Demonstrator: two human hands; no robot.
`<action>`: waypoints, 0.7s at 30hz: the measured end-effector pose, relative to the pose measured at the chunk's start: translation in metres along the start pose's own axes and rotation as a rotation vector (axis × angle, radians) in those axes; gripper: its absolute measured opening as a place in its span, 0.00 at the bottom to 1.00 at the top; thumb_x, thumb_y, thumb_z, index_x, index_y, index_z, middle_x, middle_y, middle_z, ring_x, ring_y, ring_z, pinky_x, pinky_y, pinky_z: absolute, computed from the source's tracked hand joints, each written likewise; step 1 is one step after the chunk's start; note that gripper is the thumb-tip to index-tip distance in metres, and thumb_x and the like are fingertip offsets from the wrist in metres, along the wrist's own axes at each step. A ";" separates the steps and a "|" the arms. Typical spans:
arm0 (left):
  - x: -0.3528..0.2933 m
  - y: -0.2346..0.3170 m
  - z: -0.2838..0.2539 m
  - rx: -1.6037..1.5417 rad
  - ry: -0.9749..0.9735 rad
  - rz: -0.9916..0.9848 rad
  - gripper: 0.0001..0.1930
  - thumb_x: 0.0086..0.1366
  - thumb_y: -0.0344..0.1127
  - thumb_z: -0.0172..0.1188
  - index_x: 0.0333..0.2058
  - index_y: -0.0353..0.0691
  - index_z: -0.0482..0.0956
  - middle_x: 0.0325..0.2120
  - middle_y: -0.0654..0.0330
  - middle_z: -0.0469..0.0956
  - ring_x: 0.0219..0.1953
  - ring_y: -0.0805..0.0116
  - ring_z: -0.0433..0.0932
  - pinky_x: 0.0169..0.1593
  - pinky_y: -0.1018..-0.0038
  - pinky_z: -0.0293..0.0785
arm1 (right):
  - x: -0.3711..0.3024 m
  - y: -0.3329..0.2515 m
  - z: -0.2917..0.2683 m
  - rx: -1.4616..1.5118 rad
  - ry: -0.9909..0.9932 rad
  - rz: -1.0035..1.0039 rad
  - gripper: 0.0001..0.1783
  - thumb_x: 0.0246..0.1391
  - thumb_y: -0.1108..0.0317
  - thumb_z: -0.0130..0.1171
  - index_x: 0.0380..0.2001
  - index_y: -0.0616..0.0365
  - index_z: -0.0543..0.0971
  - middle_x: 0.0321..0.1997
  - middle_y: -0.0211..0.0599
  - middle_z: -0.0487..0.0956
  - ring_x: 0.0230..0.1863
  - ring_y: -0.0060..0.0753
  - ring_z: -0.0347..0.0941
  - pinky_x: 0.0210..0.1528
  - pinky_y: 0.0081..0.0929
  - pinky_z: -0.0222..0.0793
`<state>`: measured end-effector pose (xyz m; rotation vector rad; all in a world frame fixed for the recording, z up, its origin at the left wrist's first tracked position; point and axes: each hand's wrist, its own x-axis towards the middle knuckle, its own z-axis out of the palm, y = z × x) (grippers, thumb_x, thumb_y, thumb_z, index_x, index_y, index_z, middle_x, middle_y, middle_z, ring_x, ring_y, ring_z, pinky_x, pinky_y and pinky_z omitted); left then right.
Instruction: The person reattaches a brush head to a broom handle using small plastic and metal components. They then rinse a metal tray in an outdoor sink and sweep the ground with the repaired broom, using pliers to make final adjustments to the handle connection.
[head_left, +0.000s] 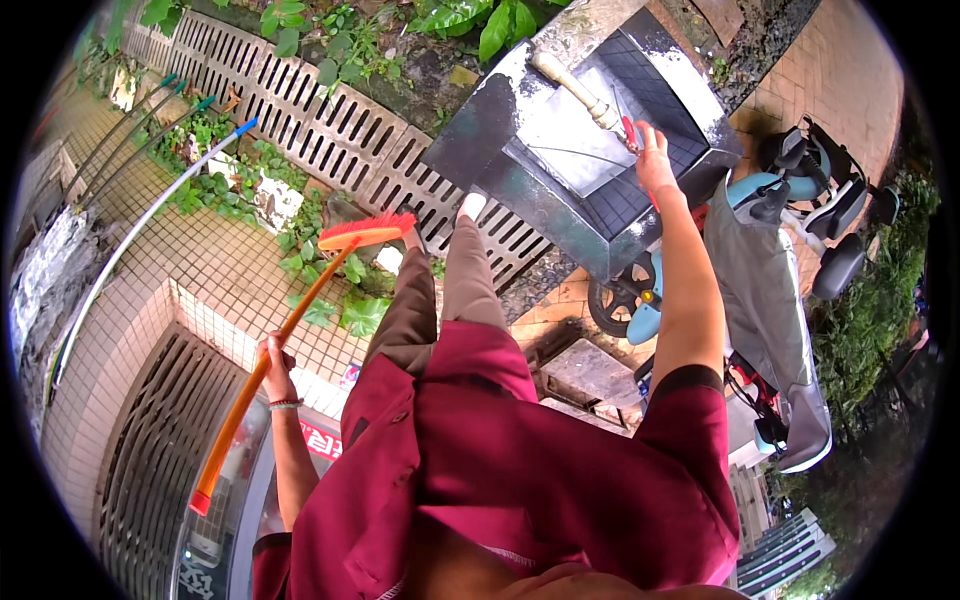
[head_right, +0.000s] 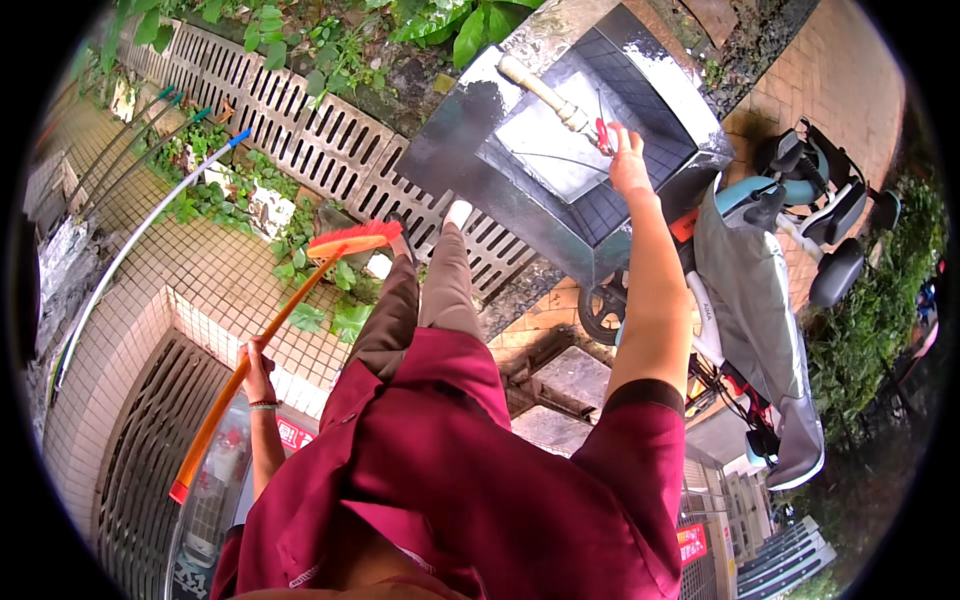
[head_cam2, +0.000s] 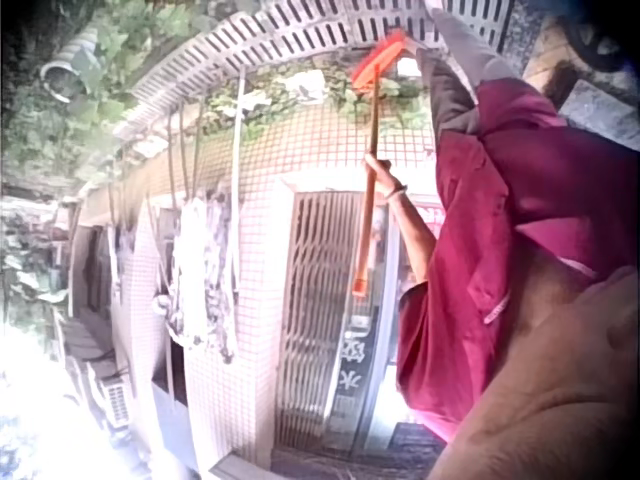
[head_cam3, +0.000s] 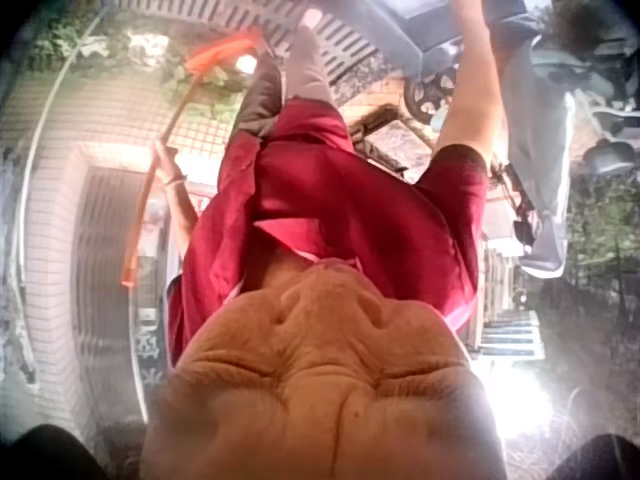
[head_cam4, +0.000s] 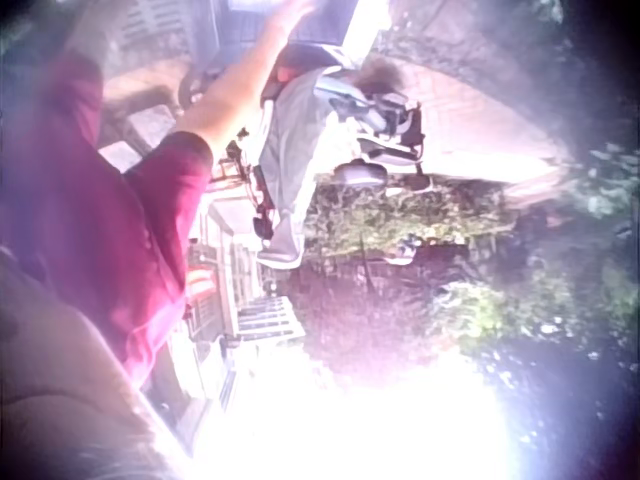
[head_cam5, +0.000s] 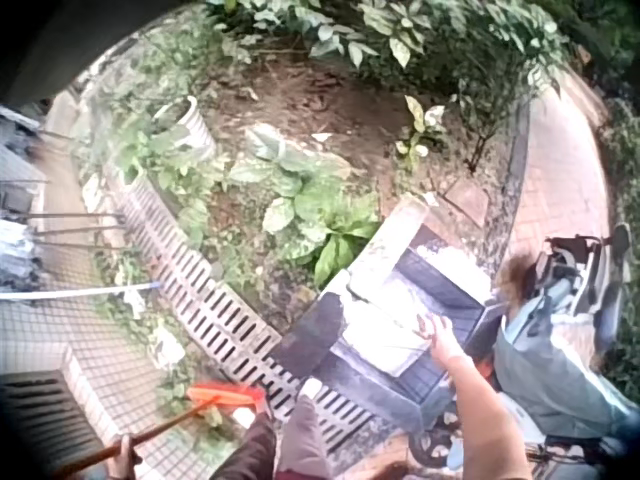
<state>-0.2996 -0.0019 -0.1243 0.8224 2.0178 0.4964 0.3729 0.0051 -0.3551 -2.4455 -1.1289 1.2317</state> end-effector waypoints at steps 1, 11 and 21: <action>0.001 -0.003 0.000 -0.003 -0.005 0.012 0.11 0.64 0.43 0.49 0.31 0.41 0.71 0.13 0.73 0.57 0.11 0.85 0.50 0.15 0.84 0.45 | 0.003 -0.011 -0.005 -0.014 -0.040 0.083 0.46 0.41 0.89 0.43 0.57 0.27 0.51 0.62 0.56 0.43 0.49 0.65 0.64 0.38 0.37 0.75; 0.000 -0.002 0.008 0.064 -0.020 0.013 0.11 0.63 0.43 0.50 0.32 0.40 0.71 0.16 0.69 0.65 0.11 0.85 0.53 0.15 0.85 0.47 | 0.037 0.008 -0.032 -0.402 0.020 -0.409 0.23 0.38 0.84 0.48 0.40 0.49 0.67 0.50 0.39 0.66 0.52 0.46 0.63 0.52 0.34 0.62; -0.002 -0.003 0.022 0.006 -0.039 -0.025 0.13 0.63 0.44 0.48 0.32 0.41 0.72 0.10 0.72 0.55 0.11 0.84 0.51 0.15 0.84 0.46 | -0.033 0.012 -0.017 -0.773 0.096 -0.086 0.15 0.47 0.71 0.49 0.41 0.52 0.65 0.37 0.36 0.73 0.44 0.38 0.69 0.43 0.39 0.63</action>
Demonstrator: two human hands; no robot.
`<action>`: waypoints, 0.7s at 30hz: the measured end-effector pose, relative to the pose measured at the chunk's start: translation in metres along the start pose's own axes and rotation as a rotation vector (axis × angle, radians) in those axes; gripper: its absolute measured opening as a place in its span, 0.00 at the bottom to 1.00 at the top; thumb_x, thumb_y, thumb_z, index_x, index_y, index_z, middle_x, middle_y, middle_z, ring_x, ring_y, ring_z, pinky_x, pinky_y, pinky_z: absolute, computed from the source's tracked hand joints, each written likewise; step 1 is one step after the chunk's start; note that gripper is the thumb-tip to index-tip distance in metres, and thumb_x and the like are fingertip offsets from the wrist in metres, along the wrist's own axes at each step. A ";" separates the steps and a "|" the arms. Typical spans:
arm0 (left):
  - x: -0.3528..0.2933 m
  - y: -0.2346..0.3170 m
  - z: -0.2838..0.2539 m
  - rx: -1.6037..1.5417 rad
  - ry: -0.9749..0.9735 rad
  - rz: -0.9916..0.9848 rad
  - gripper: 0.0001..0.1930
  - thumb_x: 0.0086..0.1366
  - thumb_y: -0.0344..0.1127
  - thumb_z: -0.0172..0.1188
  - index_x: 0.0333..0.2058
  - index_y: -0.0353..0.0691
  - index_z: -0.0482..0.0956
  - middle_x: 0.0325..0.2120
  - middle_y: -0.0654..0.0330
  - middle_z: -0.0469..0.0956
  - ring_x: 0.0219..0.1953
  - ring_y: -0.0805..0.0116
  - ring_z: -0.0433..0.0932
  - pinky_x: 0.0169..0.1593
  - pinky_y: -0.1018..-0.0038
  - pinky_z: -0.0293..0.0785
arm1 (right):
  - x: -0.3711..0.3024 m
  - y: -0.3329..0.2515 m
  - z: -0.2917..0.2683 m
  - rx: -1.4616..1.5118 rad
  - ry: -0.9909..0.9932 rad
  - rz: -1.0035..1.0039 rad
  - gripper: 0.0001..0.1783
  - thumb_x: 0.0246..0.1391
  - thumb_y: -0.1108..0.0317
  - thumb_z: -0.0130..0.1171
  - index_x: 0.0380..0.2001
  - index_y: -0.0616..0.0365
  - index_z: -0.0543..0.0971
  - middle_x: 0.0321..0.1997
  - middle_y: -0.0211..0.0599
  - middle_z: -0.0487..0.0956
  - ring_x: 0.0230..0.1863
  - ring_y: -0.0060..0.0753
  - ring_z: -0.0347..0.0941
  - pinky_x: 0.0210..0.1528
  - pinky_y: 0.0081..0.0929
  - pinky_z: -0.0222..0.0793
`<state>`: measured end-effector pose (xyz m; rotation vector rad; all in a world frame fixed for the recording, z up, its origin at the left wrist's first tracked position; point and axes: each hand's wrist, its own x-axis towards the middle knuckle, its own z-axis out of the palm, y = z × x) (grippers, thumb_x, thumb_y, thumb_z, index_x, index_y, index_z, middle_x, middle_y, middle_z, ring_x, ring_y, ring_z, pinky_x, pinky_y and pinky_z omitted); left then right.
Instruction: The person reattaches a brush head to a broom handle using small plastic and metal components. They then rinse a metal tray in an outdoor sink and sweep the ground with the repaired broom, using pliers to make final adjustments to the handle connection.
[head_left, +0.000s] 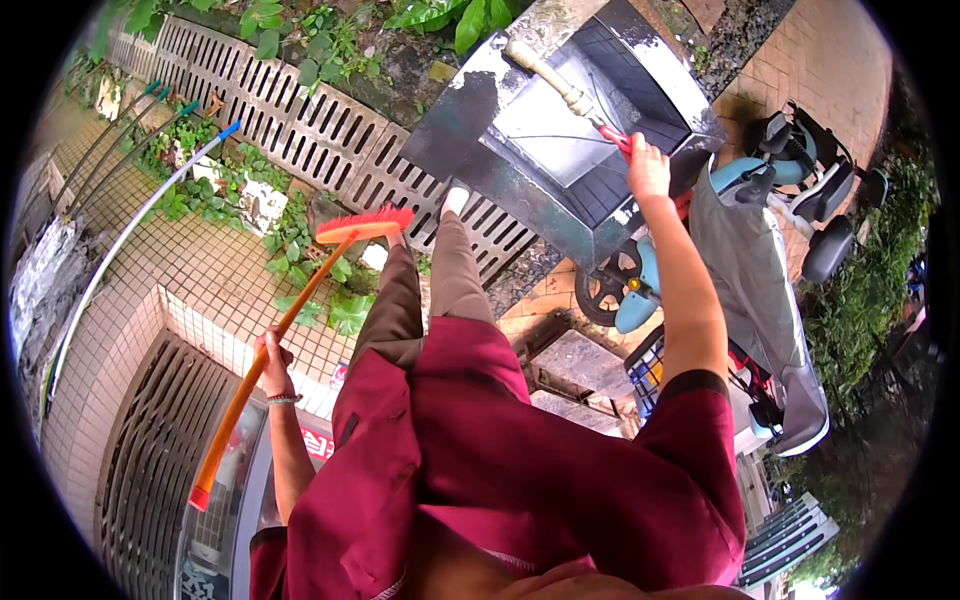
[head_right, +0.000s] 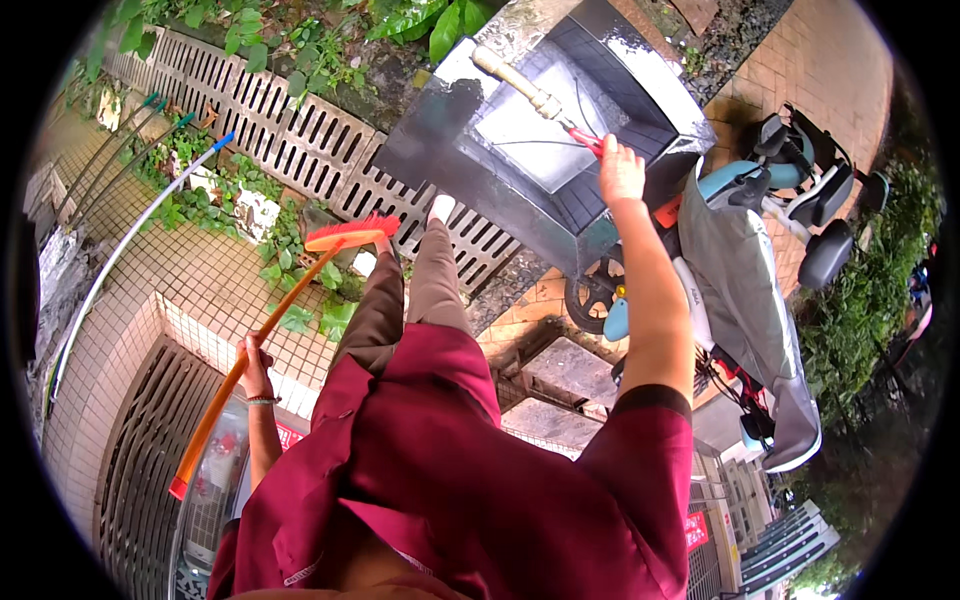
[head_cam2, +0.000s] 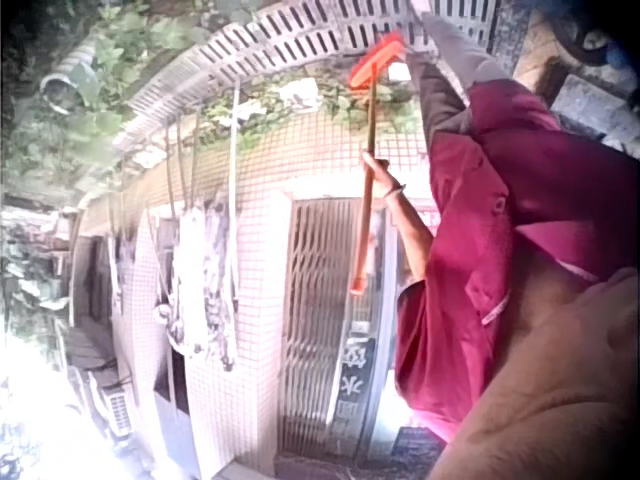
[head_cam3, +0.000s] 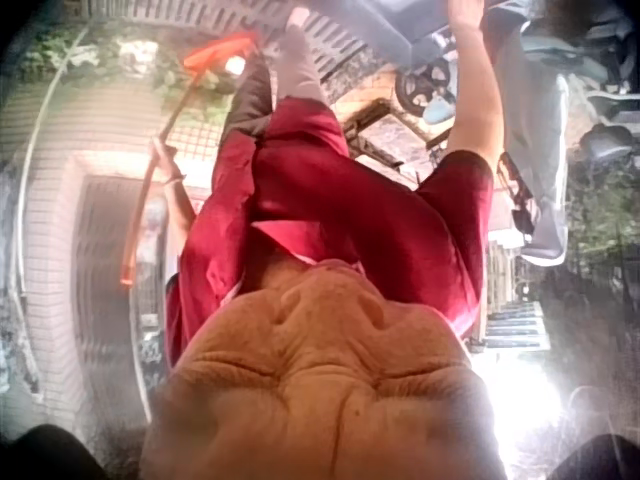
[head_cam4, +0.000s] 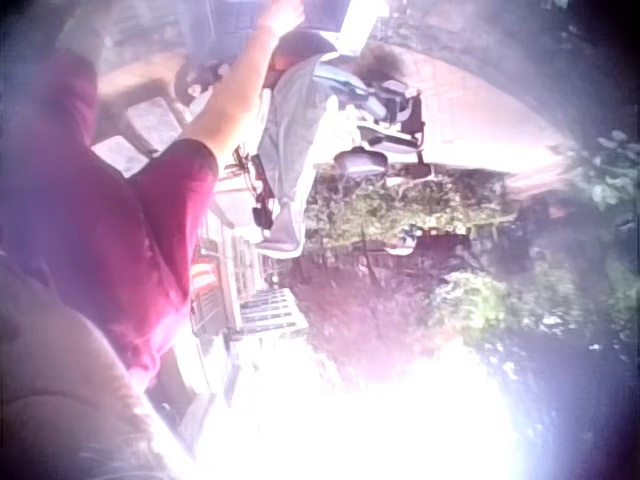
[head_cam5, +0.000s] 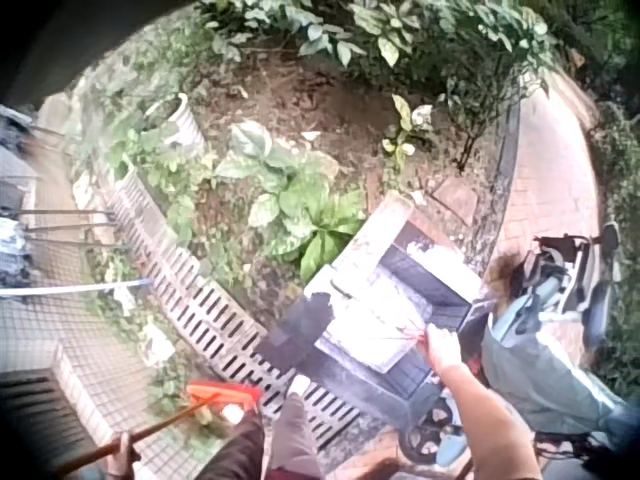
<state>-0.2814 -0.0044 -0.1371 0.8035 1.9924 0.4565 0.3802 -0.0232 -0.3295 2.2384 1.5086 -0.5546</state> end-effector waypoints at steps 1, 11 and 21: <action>-0.002 -0.010 -0.002 0.002 0.005 -0.001 0.14 0.63 0.46 0.48 0.32 0.40 0.71 0.10 0.72 0.55 0.11 0.84 0.51 0.15 0.83 0.46 | -0.010 -0.008 0.008 -0.047 0.056 0.051 0.15 0.48 0.70 0.49 0.42 0.50 0.64 0.38 0.35 0.73 0.45 0.38 0.69 0.44 0.39 0.63; 0.002 -0.001 0.003 -0.036 -0.044 0.016 0.12 0.64 0.43 0.48 0.31 0.40 0.70 0.12 0.70 0.60 0.11 0.84 0.52 0.15 0.84 0.48 | -0.016 0.025 0.058 0.766 0.097 0.236 0.33 0.43 0.63 0.58 0.54 0.44 0.58 0.41 0.38 0.74 0.43 0.45 0.71 0.44 0.36 0.66; 0.013 0.002 -0.010 0.002 -0.044 0.010 0.11 0.64 0.43 0.49 0.32 0.41 0.71 0.11 0.72 0.57 0.11 0.85 0.51 0.15 0.85 0.46 | -0.058 0.024 0.097 0.959 -0.170 0.154 0.29 0.49 0.42 0.53 0.36 0.60 0.74 0.28 0.42 0.76 0.31 0.35 0.72 0.37 0.29 0.65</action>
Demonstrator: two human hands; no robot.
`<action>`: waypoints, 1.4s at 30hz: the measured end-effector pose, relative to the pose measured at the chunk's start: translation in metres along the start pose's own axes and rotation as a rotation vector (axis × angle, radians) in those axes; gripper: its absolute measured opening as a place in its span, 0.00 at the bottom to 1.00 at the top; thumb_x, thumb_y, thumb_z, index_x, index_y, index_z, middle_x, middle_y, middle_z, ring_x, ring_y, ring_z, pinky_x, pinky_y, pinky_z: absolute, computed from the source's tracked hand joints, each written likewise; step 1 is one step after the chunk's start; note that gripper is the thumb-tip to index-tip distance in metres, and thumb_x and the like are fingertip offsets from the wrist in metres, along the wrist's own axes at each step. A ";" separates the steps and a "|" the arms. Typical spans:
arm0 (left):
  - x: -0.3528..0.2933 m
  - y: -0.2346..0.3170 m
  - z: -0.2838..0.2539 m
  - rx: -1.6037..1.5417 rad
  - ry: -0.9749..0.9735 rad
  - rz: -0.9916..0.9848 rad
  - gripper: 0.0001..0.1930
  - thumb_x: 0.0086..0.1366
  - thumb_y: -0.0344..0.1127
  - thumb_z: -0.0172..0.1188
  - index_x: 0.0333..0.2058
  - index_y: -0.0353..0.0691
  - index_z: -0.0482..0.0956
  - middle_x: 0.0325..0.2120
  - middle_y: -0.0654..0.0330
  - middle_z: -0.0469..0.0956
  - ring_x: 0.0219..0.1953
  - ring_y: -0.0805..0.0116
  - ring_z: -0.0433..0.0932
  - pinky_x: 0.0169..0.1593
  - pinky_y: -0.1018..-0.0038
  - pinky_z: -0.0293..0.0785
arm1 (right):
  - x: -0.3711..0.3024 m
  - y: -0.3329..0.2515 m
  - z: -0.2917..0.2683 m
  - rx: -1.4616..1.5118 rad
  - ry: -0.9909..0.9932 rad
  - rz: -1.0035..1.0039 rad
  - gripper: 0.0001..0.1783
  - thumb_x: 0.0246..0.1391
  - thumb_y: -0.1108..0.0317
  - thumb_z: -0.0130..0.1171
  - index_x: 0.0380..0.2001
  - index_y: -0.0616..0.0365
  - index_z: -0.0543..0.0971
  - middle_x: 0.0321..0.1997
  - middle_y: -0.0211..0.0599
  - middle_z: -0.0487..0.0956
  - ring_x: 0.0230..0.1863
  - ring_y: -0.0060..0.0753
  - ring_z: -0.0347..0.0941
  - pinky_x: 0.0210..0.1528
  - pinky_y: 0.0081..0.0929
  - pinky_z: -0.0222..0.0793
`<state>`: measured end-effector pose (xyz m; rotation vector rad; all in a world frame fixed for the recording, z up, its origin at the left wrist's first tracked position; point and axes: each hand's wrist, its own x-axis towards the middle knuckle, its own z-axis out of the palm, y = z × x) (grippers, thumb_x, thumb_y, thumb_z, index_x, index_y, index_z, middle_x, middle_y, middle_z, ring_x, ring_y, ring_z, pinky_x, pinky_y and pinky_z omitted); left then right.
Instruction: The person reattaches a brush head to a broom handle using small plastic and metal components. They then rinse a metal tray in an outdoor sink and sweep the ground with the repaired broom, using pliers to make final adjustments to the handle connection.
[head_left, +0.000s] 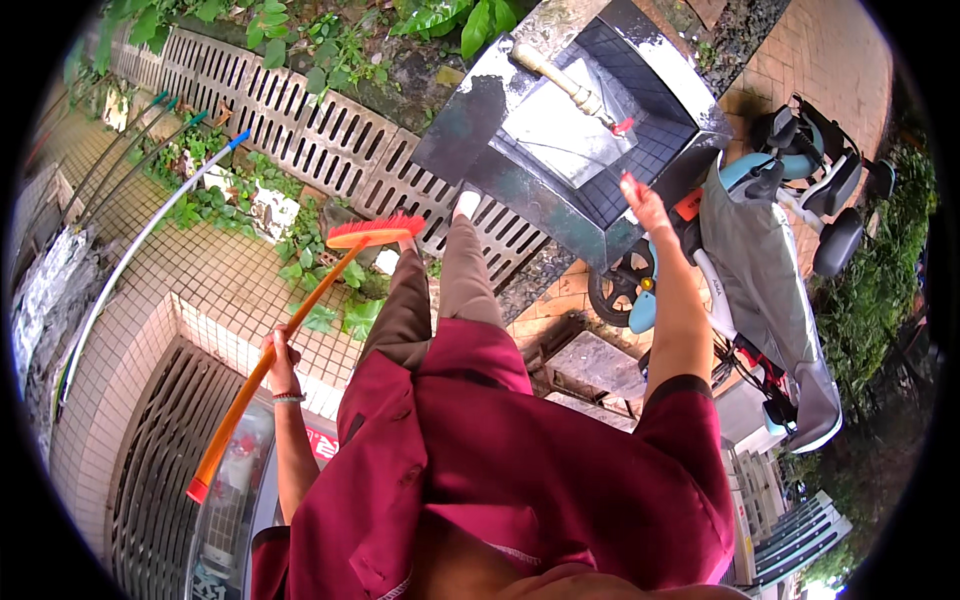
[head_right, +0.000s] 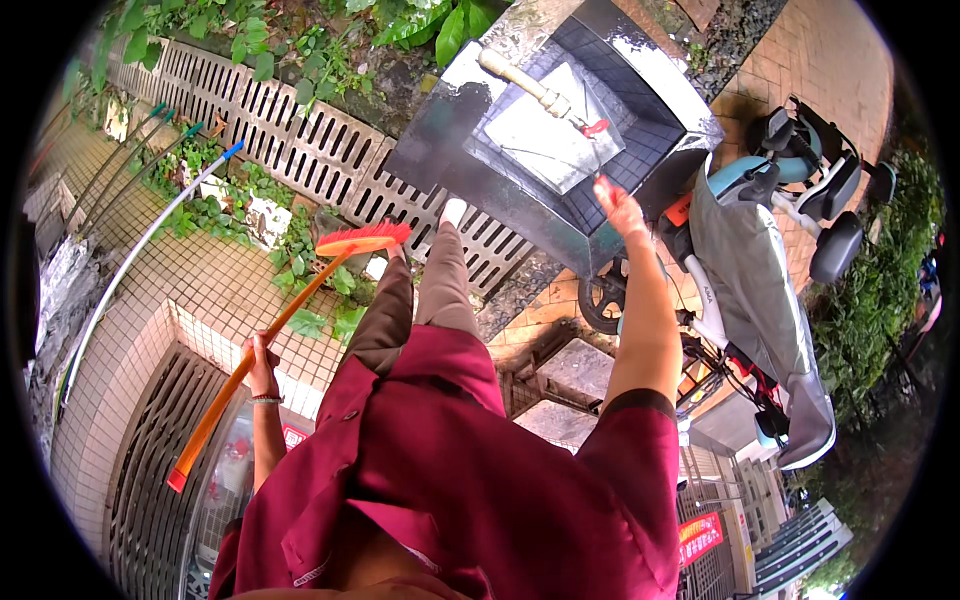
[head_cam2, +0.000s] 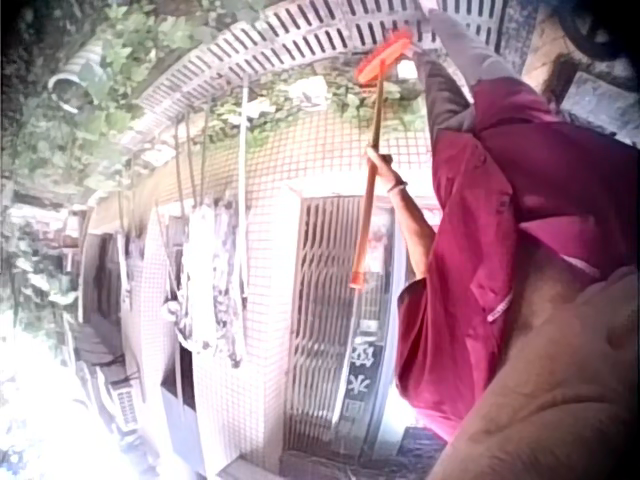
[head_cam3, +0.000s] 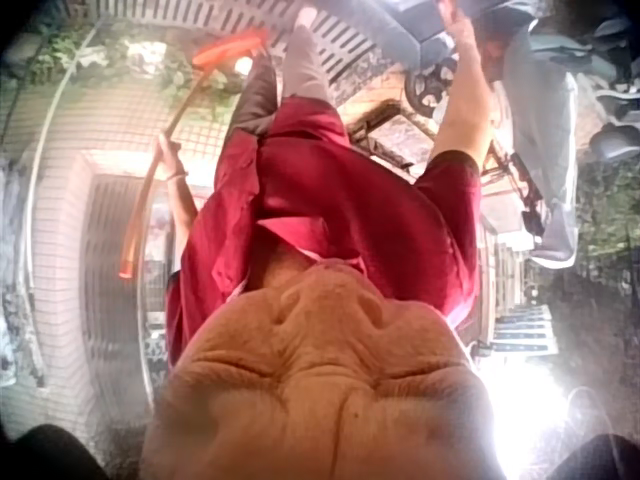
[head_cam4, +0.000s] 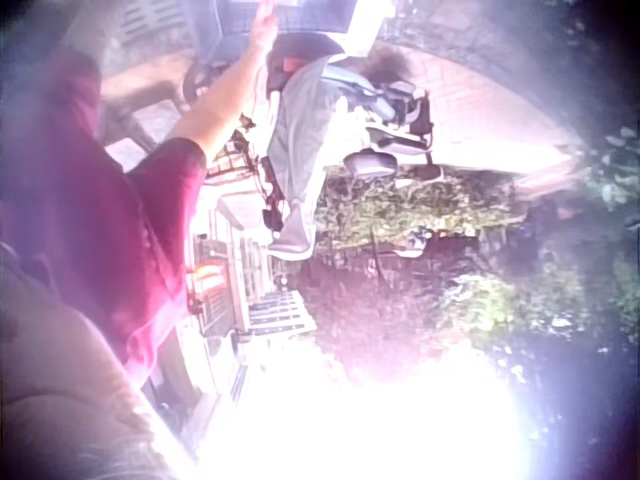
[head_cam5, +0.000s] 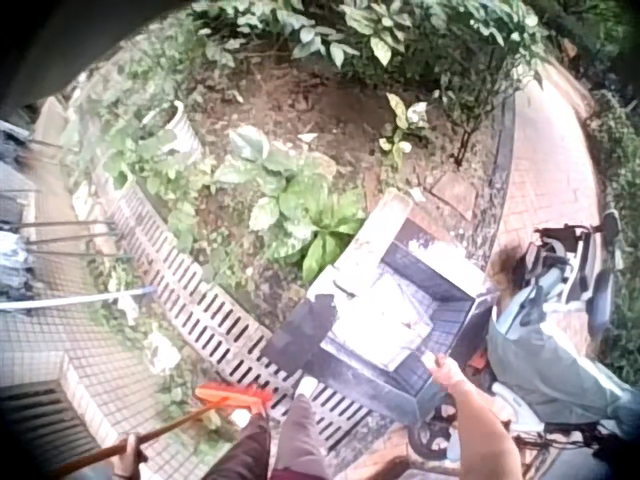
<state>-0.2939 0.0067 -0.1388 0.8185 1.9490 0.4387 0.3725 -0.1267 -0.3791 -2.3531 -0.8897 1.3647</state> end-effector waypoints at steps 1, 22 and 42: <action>0.005 0.004 0.003 0.009 -0.006 0.008 0.11 0.64 0.43 0.49 0.32 0.41 0.71 0.11 0.72 0.57 0.11 0.85 0.51 0.15 0.84 0.46 | -0.010 0.028 0.015 0.109 0.040 0.010 0.25 0.49 0.45 0.55 0.35 0.59 0.75 0.27 0.37 0.76 0.30 0.27 0.69 0.37 0.26 0.64; 0.005 -0.002 -0.022 -0.112 0.006 0.094 0.12 0.62 0.44 0.52 0.32 0.41 0.71 0.11 0.72 0.57 0.12 0.83 0.54 0.15 0.84 0.49 | -0.138 -0.090 -0.091 0.348 0.146 0.075 0.15 0.51 0.56 0.57 0.29 0.60 0.76 0.22 0.18 0.67 0.25 0.10 0.60 0.27 0.12 0.58; 0.005 0.007 -0.042 -0.166 0.112 0.218 0.14 0.62 0.46 0.52 0.26 0.41 0.72 0.13 0.71 0.61 0.12 0.83 0.55 0.16 0.83 0.50 | -0.149 -0.318 -0.155 -0.060 0.122 0.162 0.31 0.51 0.37 0.44 0.17 0.57 0.68 0.10 0.26 0.61 0.09 0.19 0.55 0.11 0.22 0.52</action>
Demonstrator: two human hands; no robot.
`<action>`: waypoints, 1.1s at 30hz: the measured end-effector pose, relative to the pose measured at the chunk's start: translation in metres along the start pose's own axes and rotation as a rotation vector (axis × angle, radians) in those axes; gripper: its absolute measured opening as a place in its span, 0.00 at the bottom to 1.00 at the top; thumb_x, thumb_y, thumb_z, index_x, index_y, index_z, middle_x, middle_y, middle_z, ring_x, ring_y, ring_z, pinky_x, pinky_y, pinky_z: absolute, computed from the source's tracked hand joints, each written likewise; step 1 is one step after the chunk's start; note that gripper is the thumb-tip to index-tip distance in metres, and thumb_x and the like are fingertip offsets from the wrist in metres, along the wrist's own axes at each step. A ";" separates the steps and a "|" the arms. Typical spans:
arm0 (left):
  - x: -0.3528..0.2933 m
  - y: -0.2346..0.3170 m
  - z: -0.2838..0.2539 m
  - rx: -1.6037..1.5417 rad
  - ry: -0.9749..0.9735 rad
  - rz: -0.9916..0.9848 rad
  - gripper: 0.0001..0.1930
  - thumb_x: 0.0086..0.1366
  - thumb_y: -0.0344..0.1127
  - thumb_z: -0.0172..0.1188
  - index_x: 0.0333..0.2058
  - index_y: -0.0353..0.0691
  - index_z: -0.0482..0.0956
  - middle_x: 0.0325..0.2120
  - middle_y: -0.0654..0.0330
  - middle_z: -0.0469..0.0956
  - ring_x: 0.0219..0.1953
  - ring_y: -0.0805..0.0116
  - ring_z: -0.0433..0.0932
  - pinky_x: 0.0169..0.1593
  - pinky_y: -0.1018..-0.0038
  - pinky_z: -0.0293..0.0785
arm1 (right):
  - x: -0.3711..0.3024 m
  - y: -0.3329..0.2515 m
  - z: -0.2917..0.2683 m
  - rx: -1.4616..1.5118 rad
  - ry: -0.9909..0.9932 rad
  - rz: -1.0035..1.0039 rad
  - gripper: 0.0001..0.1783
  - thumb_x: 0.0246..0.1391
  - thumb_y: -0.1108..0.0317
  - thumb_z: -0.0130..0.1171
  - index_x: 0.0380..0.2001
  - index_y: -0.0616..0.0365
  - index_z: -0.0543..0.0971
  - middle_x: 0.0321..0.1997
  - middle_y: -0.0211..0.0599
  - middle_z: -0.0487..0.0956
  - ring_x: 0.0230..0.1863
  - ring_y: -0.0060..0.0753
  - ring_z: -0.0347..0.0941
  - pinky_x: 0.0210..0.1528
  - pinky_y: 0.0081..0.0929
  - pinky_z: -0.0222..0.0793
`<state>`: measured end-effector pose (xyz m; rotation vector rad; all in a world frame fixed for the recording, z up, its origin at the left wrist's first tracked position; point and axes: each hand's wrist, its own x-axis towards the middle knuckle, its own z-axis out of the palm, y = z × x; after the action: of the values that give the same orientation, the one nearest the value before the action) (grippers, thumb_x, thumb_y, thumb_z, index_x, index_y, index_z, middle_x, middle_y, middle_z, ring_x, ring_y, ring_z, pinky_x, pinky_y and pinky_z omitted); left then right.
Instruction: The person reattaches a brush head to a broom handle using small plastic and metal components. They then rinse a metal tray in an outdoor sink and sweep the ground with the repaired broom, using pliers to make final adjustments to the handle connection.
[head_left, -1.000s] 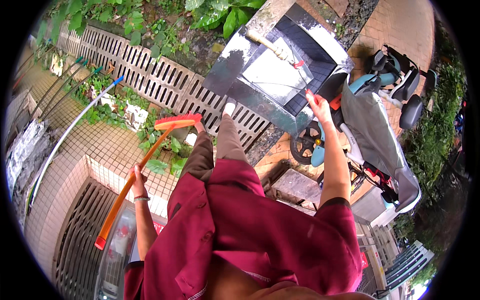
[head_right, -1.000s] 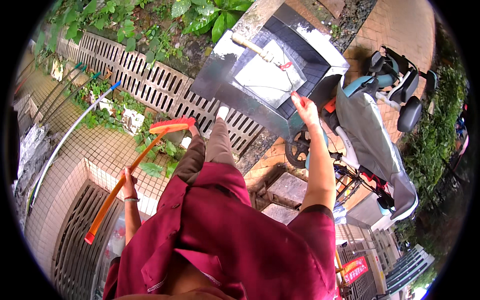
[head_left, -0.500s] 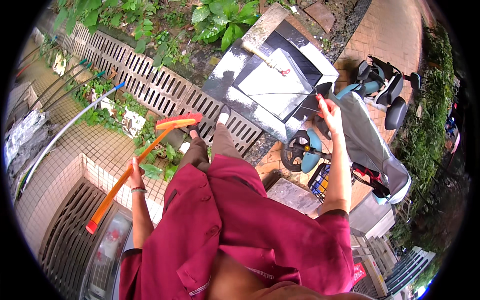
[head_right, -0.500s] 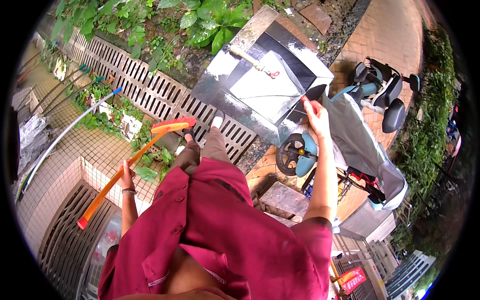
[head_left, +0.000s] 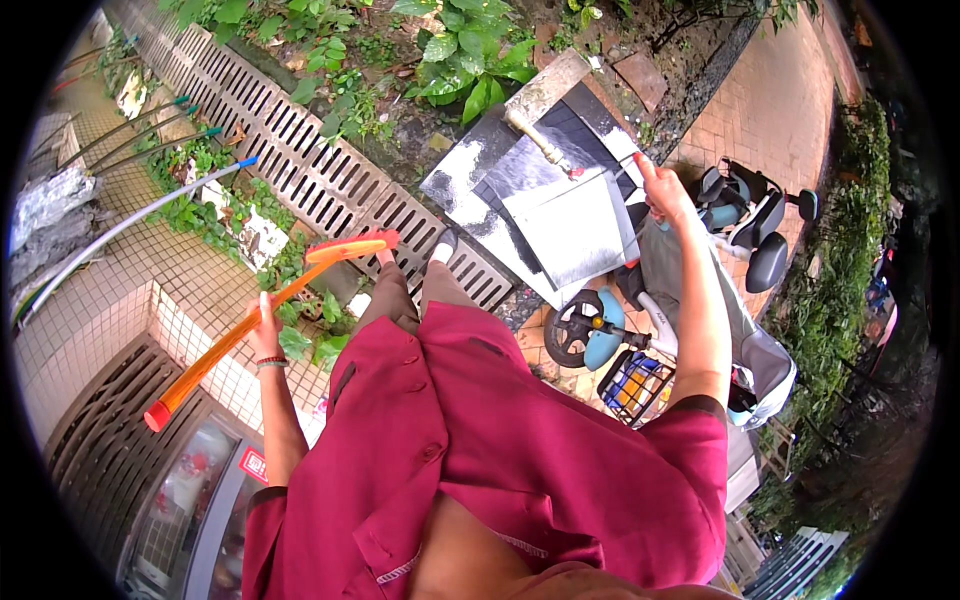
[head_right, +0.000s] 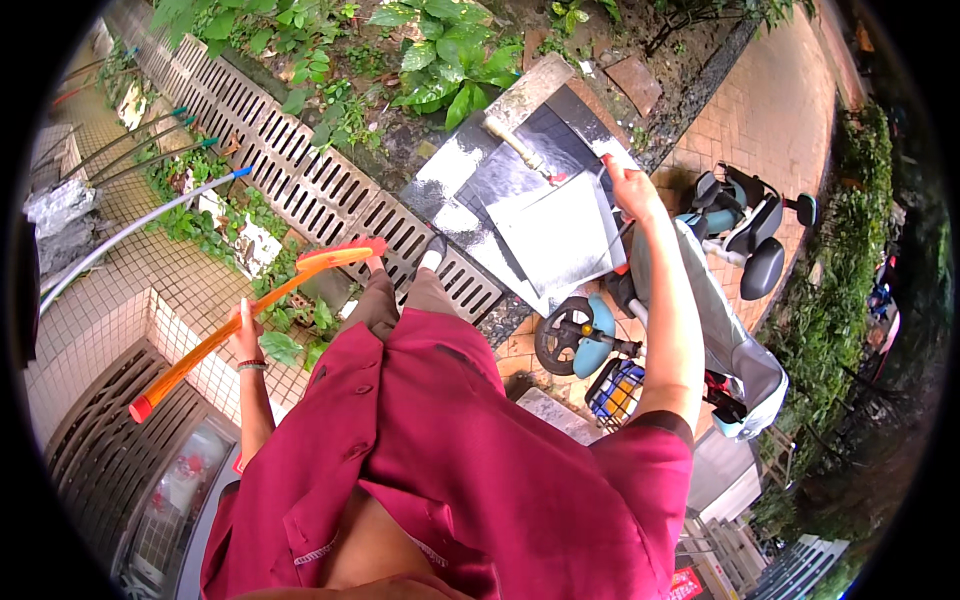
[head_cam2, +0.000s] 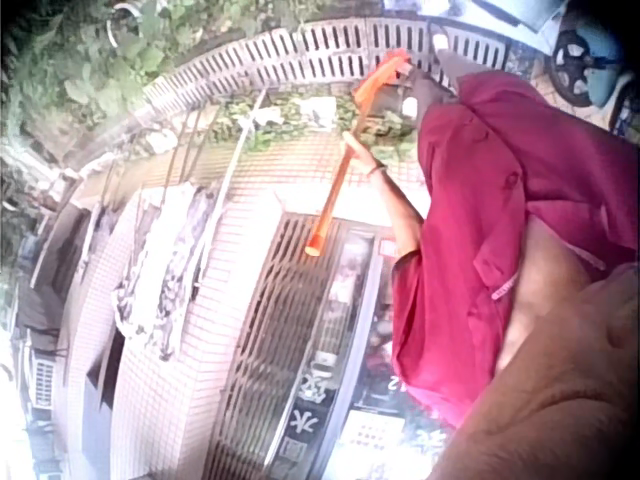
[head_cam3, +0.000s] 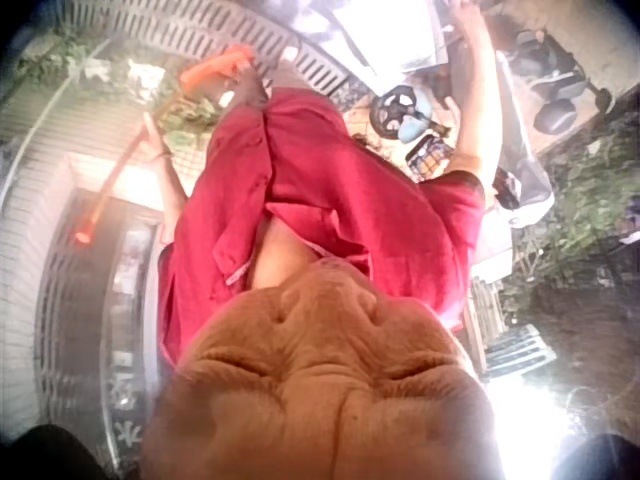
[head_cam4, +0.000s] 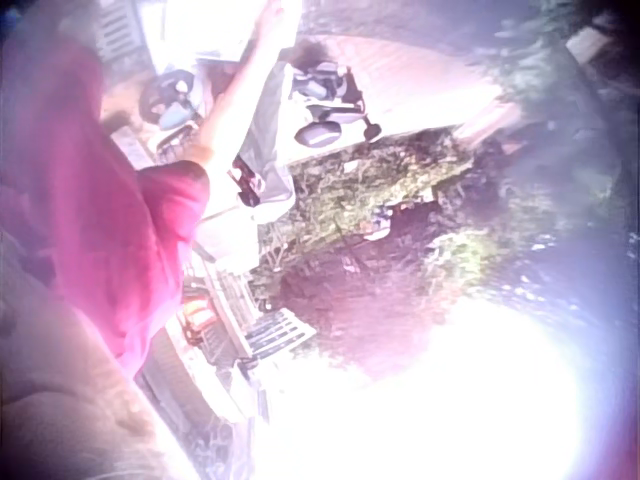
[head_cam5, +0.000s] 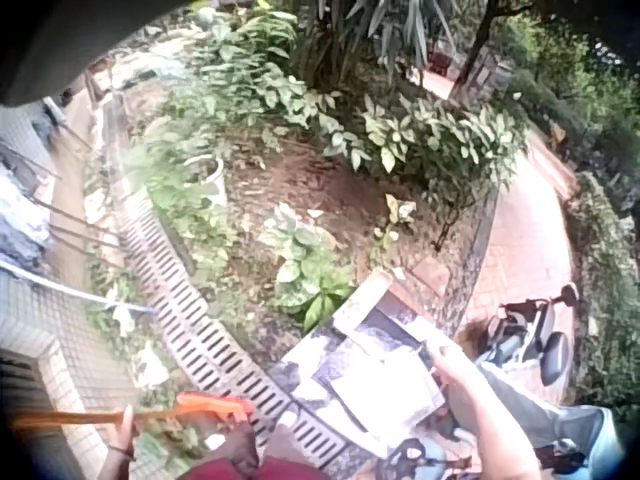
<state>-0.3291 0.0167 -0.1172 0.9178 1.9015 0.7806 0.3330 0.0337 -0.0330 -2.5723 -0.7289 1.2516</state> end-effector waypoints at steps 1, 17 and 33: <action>0.003 -0.004 -0.001 -0.033 -0.006 0.000 0.13 0.62 0.45 0.52 0.27 0.41 0.73 0.13 0.72 0.61 0.13 0.83 0.55 0.16 0.84 0.49 | 0.003 0.004 -0.007 -0.017 -0.009 0.026 0.31 0.52 0.38 0.43 0.16 0.56 0.66 0.11 0.26 0.61 0.09 0.19 0.53 0.11 0.22 0.52; 0.112 -0.010 0.002 0.023 -0.211 0.166 0.12 0.61 0.42 0.54 0.25 0.39 0.72 0.14 0.72 0.61 0.14 0.84 0.55 0.17 0.83 0.50 | -0.128 0.036 0.004 0.020 0.204 0.266 0.32 0.51 0.36 0.43 0.16 0.57 0.66 0.10 0.28 0.60 0.07 0.21 0.53 0.11 0.24 0.57; 0.204 0.040 0.036 0.156 -0.411 0.182 0.13 0.60 0.44 0.55 0.25 0.40 0.71 0.16 0.71 0.61 0.16 0.82 0.53 0.18 0.80 0.50 | -0.268 0.097 0.089 0.432 0.273 0.421 0.29 0.52 0.39 0.46 0.17 0.57 0.65 0.11 0.23 0.58 0.09 0.18 0.52 0.11 0.19 0.51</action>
<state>-0.3584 0.2130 -0.1876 1.2557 1.5464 0.5022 0.1575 -0.1890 0.0591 -2.5114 0.1348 0.9816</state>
